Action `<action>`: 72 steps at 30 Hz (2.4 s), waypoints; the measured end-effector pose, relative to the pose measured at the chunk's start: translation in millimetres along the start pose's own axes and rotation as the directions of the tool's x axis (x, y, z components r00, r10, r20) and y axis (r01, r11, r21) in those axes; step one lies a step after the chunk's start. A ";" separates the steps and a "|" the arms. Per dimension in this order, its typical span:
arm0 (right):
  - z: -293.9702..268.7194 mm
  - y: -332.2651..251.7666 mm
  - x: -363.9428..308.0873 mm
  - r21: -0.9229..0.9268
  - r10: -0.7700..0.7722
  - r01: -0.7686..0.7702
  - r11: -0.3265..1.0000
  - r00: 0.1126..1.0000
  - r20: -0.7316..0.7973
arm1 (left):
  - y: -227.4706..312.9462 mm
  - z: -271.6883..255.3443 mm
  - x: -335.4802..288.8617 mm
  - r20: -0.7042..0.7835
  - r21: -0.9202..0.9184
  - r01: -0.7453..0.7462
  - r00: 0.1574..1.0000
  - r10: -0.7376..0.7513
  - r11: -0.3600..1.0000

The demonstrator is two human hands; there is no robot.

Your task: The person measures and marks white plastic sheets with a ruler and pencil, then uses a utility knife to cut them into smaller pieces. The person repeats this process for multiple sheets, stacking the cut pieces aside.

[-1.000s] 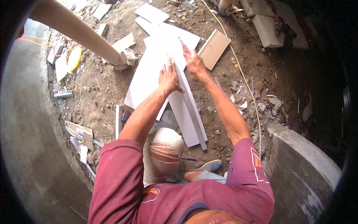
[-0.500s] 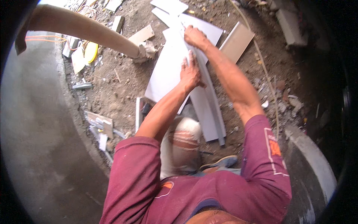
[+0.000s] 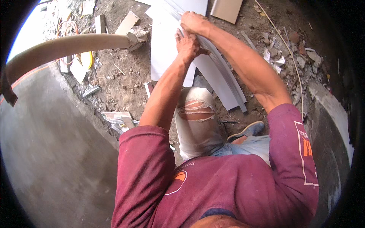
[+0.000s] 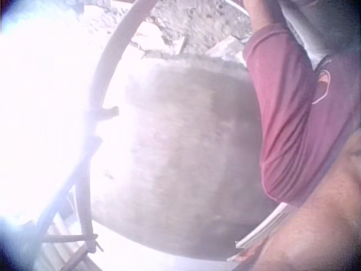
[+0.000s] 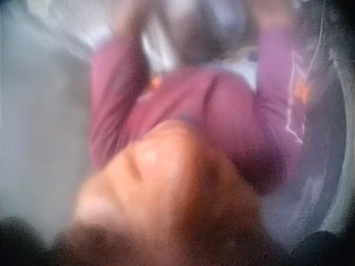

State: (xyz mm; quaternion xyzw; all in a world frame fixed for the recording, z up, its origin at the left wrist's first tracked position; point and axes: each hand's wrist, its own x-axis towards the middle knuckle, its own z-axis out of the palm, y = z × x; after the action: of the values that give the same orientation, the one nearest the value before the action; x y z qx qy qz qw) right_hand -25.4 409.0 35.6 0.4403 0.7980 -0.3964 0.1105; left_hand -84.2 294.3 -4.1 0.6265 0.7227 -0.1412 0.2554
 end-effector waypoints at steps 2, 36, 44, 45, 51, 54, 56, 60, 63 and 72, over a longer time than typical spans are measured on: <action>5.9 12.7 -34.8 0.019 0.019 -0.019 1.000 1.000 -0.019 | 4.5 5.5 1.1 -0.040 0.006 -0.023 0.999 0.023 1.000; 13.2 24.6 -13.3 -0.036 -0.191 0.188 0.982 0.974 -0.123 | -3.3 13.8 3.2 -0.028 -0.026 -0.020 0.999 0.019 0.999; 42.5 74.6 -132.0 0.125 -0.021 0.020 0.992 1.000 0.001 | 7.9 6.4 6.1 -0.101 -0.019 -0.036 0.994 0.034 0.999; 48.3 80.8 -145.6 0.146 -0.005 0.001 0.989 1.000 0.024 | 8.6 2.1 5.2 -0.093 -0.029 -0.026 0.995 0.023 0.999; 76.9 105.7 -232.0 0.086 0.092 -0.097 0.992 0.994 0.067 | 4.7 8.8 4.3 -0.138 -0.035 -0.073 0.988 0.067 0.997; 89.1 117.6 -268.0 0.081 0.109 -0.117 0.990 0.990 0.090 | -4.3 16.1 5.4 -0.128 -0.038 -0.095 0.988 0.090 0.995; 92.0 121.9 -291.8 0.101 0.128 -0.138 0.985 0.986 0.105 | -6.4 18.2 6.0 -0.123 -0.015 -0.115 0.986 0.112 0.993; 118.6 142.8 -347.0 0.084 0.167 -0.171 0.982 0.985 0.048 | -8.1 22.6 10.2 -0.172 0.030 -0.164 0.971 0.167 0.986; 120.8 152.2 -384.0 0.084 0.251 -0.269 0.959 0.951 0.181 | -7.8 20.8 9.4 -0.136 0.041 -0.138 0.980 0.142 0.990; 83.2 160.9 -366.0 0.078 0.474 -0.494 0.866 0.861 0.185 | -11.8 19.6 7.5 -0.136 0.058 -0.113 0.984 0.120 0.992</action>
State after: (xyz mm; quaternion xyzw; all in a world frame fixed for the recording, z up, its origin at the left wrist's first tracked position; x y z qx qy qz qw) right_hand 302.6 171.1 86.7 0.5996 0.6242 -0.4380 0.2429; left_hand -92.7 288.2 -25.8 0.6821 0.6972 -0.1000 0.1967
